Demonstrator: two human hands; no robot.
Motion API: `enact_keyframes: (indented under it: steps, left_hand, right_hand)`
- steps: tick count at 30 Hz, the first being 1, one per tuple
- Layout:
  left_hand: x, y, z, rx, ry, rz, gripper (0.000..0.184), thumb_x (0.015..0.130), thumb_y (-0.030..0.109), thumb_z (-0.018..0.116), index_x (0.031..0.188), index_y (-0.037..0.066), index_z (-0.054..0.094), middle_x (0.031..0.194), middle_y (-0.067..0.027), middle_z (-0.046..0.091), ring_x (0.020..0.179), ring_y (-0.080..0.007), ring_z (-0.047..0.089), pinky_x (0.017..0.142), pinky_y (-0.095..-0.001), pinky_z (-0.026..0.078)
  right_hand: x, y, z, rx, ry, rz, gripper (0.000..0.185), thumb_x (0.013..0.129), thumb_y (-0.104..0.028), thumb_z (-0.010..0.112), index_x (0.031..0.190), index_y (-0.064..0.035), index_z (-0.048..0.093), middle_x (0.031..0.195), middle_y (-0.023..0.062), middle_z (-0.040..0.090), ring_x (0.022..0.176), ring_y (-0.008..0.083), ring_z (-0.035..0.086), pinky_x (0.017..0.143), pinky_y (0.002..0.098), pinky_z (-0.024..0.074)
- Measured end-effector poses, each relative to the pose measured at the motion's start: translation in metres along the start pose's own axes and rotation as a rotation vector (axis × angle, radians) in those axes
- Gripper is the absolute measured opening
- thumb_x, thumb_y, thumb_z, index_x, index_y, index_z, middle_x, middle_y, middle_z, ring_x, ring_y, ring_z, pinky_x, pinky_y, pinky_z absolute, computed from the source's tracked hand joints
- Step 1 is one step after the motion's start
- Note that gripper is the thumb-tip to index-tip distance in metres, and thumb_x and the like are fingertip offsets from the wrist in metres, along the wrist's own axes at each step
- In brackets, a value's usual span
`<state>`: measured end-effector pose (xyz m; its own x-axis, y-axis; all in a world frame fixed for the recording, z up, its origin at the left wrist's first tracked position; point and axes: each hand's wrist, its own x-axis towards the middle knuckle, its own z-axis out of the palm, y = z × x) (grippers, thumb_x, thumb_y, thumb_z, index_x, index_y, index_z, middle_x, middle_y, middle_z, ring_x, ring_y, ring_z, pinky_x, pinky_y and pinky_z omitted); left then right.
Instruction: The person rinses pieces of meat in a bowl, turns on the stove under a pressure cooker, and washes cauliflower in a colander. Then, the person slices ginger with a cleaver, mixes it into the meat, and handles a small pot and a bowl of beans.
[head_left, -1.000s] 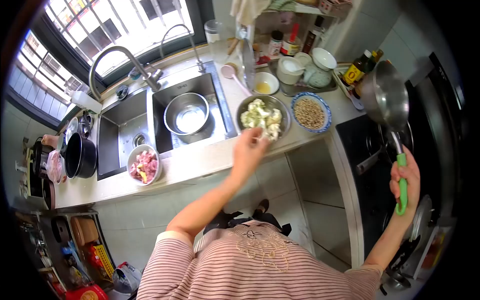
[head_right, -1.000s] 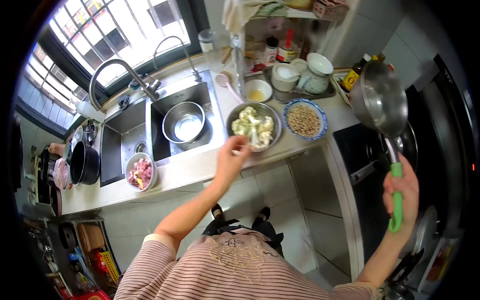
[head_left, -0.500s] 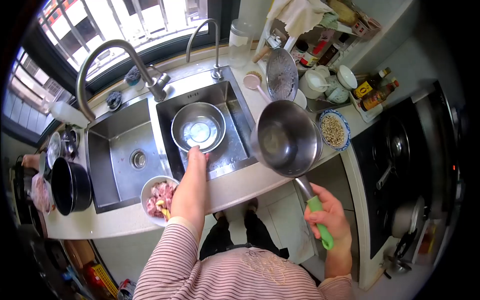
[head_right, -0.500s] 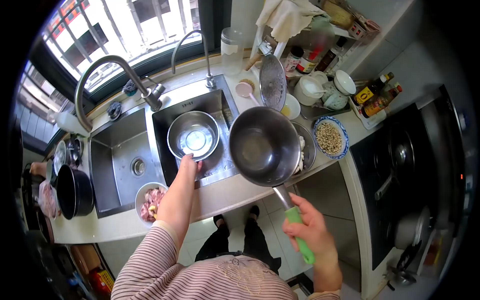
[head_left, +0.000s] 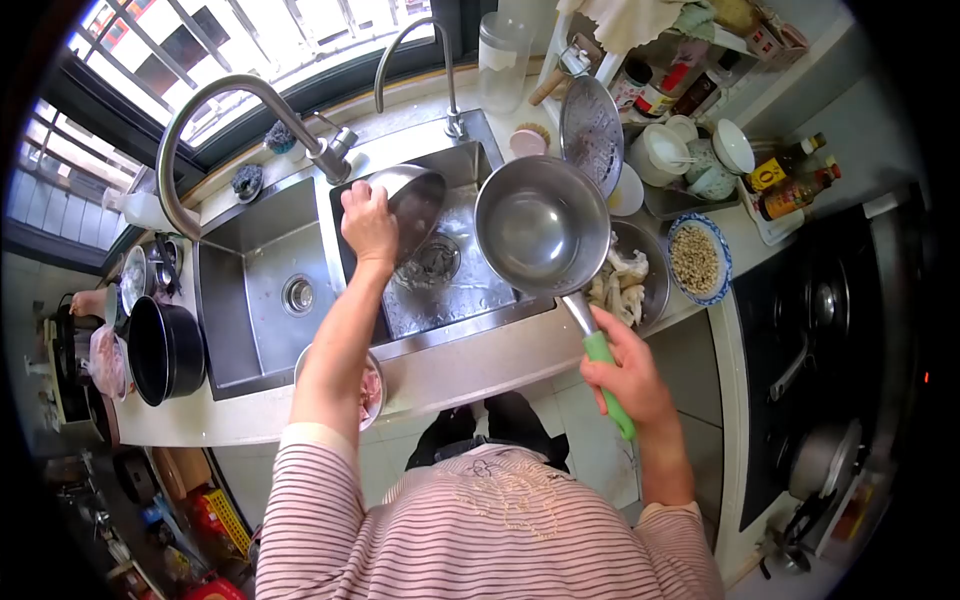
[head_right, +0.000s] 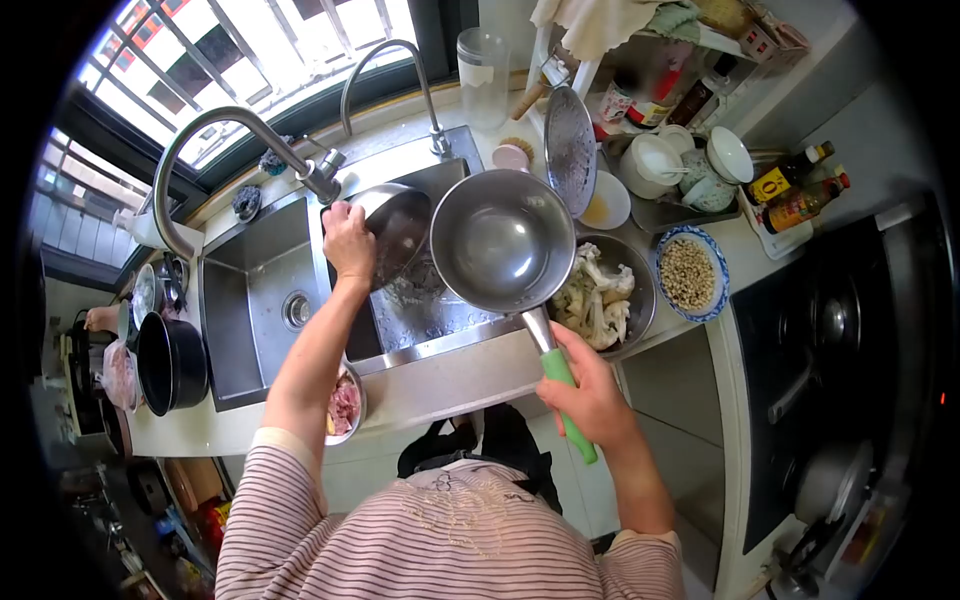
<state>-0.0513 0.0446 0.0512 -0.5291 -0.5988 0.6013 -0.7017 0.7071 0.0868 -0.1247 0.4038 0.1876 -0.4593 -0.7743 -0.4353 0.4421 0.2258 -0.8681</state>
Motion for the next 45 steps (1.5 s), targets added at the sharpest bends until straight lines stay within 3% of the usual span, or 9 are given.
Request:
enact_keyframes:
  steps: [5,11,17,25,30,32,36,40,45]
  left_hand:
    - [0.000,0.007,-0.002,0.001,-0.004,0.080,0.009,0.066,0.005,0.057,0.072,0.011,0.057,0.087,-0.0028,0.053,0.084,-0.0251,0.051,0.061,-0.0365,0.047]
    - [-0.061,-0.004,0.055,-0.222,-0.399,-1.046,0.009,0.074,0.009,0.050,0.078,0.008,0.058,0.089,-0.0141,0.059,0.086,-0.0368,0.057,0.071,-0.0462,0.045]
    - [-0.089,-0.016,0.068,-0.348,-0.620,-1.436,0.034,0.069,0.015,0.063,0.098,-0.001,0.062,0.102,-0.0217,0.063,0.097,-0.0348,0.061,0.085,-0.0410,0.048]
    - [-0.026,-0.071,-0.095,-1.012,-0.359,-0.910,0.034,0.077,0.017,0.065,0.105,-0.001,0.060,0.090,-0.0071,0.063,0.074,-0.0109,0.058,0.062,-0.0248,0.047]
    - [-0.094,-0.078,-0.208,-0.330,-0.760,-0.299,0.029,0.073,0.011,0.065,0.101,0.004,0.062,0.096,-0.0119,0.063,0.092,-0.0243,0.060,0.079,-0.0344,0.049]
    - [-0.137,-0.083,-0.209,-0.270,-0.675,-0.056,0.064,0.061,0.021,0.070,0.122,0.017,0.052,0.120,-0.0151,0.052,0.101,-0.0321,0.053,0.087,-0.0429,0.042]
    - [-0.162,-0.079,-0.180,-0.073,-0.527,0.063,0.068,0.056,0.022,0.070,0.121,0.026,0.052,0.117,-0.0142,0.050,0.084,-0.0287,0.052,0.072,-0.0386,0.036]
    - [-0.169,-0.092,-0.166,-0.198,-0.506,0.008,0.052,0.059,0.017,0.069,0.109,0.022,0.056,0.099,-0.0079,0.056,0.073,-0.0281,0.056,0.067,-0.0394,0.040]
    - [-0.158,-0.099,-0.186,-0.509,-0.527,-0.355,0.039,0.063,0.009,0.065,0.101,0.016,0.059,0.096,-0.0068,0.061,0.082,-0.0298,0.062,0.069,-0.0379,0.049]
  right_hand:
    - [0.027,0.000,-0.007,0.012,-0.092,0.031,0.068,0.078,0.000,0.057,0.138,0.0018,0.024,0.073,0.0036,0.051,0.049,0.0082,0.047,0.038,0.0223,0.0400]
    - [0.069,0.014,-0.002,-0.049,-0.138,0.067,0.065,0.078,-0.002,0.057,0.136,0.0012,0.028,0.072,0.0030,0.050,0.045,0.0084,0.047,0.038,0.0225,0.0399]
    - [0.142,0.073,0.011,-0.272,-0.057,0.095,0.064,0.072,-0.006,0.058,0.131,0.0057,0.037,0.073,0.0084,0.056,0.051,0.0131,0.052,0.043,0.0278,0.0422]
    - [0.226,0.129,0.042,-0.516,-0.045,0.105,0.062,0.070,-0.012,0.061,0.126,0.0087,0.044,0.070,0.0097,0.061,0.057,0.0147,0.058,0.054,0.0286,0.0471]
    - [0.252,0.153,0.044,-0.599,-0.051,0.059,0.059,0.069,-0.014,0.062,0.122,0.0084,0.049,0.068,0.0114,0.062,0.057,0.0156,0.060,0.055,0.0287,0.0476]
    - [0.253,0.154,0.048,-0.554,-0.052,0.046,0.059,0.070,-0.014,0.063,0.123,0.0086,0.048,0.068,0.0117,0.062,0.055,0.0153,0.060,0.053,0.0282,0.0467]
    - [0.241,0.131,0.065,-0.757,-0.027,0.161,0.056,0.075,-0.018,0.061,0.126,0.0020,0.047,0.077,0.0118,0.062,0.062,0.0200,0.062,0.059,0.0340,0.0505]
    - [0.215,0.133,0.084,-1.458,0.195,-0.357,0.041,0.077,-0.019,0.061,0.115,-0.0048,0.054,0.108,0.0126,0.058,0.092,0.0314,0.057,0.080,0.0477,0.0437]
    - [0.147,0.134,0.145,-0.959,0.055,-0.625,0.038,0.081,-0.020,0.059,0.114,-0.0031,0.054,0.102,0.0115,0.059,0.090,0.0305,0.057,0.078,0.0419,0.0441]
